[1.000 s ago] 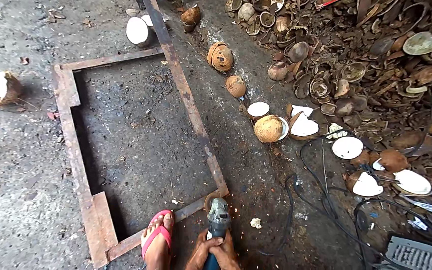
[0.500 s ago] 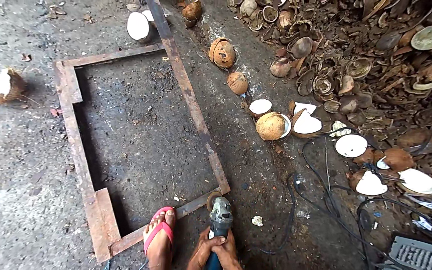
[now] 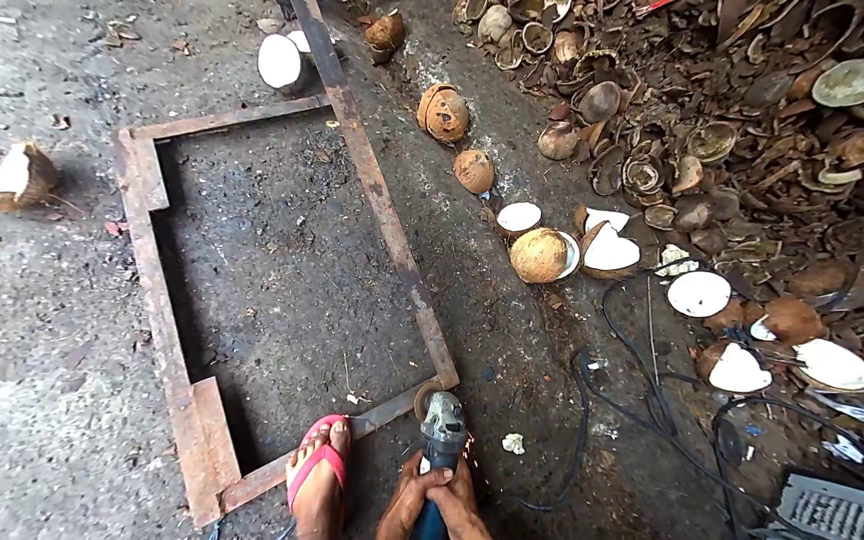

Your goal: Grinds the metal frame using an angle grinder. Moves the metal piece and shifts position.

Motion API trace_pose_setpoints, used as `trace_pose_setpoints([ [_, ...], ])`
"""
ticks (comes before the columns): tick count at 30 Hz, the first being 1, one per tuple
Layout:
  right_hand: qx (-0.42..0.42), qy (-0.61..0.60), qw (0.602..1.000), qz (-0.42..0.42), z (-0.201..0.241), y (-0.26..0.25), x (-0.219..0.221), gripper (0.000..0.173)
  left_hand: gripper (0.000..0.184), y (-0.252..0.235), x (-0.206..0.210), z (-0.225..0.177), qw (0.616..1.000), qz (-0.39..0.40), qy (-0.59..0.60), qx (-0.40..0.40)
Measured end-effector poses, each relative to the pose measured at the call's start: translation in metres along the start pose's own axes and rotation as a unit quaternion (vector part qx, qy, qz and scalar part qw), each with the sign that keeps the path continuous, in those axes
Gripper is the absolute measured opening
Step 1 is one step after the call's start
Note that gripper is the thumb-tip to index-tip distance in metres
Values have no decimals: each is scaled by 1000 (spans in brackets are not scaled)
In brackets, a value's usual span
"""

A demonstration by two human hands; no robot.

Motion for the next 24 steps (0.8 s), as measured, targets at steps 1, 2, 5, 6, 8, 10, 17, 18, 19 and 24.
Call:
trace_pose_setpoints([
  [1, -4, -3, 1000, 1, 0, -1, 1, 99, 63, -1, -1, 0, 1000, 1, -3, 2],
  [2, -6, -5, 1000, 1, 0, -1, 1, 98, 64, -1, -2, 0, 1000, 0, -5, 3],
  [5, -8, 2, 1000, -5, 1, 0, 1, 93, 64, 0, -1, -1, 1000, 0, 1, 0],
  [6, -8, 6, 1000, -5, 3, 1, 1, 93, 62, 0, -1, -3, 1000, 0, 4, 1],
  [8, -17, 14, 1000, -8, 8, 5, 1, 90, 56, 0, -1, -3, 1000, 2, 11, 4],
  [10, -37, 14, 999, -2, 11, 8, 2, 87, 52, 1, -1, -1, 1000, 4, 19, 7],
  [17, -64, 42, 997, 13, 7, -2, 4, 81, 48, 10, 6, -22, 1000, -5, 2, 8],
  [18, -63, 46, 997, 20, 14, 3, 4, 80, 45, 16, 10, -33, 1000, -4, 0, 7],
  [19, -57, 48, 997, 27, 24, 10, 4, 79, 44, 17, 12, -37, 1000, -5, -2, 7],
  [24, -82, 36, 996, 7, 14, 7, -4, 84, 52, 2, 6, -1, 998, -2, 29, 47],
])
Point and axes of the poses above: each hand's wrist, its own y-axis away from the middle knuckle, its own x-axis out of the palm, z = x × y, the point moved 4 cm from there along -y, towards the middle knuckle, and after that the axes turned 10 degrees about x, right-handed, at the moved point
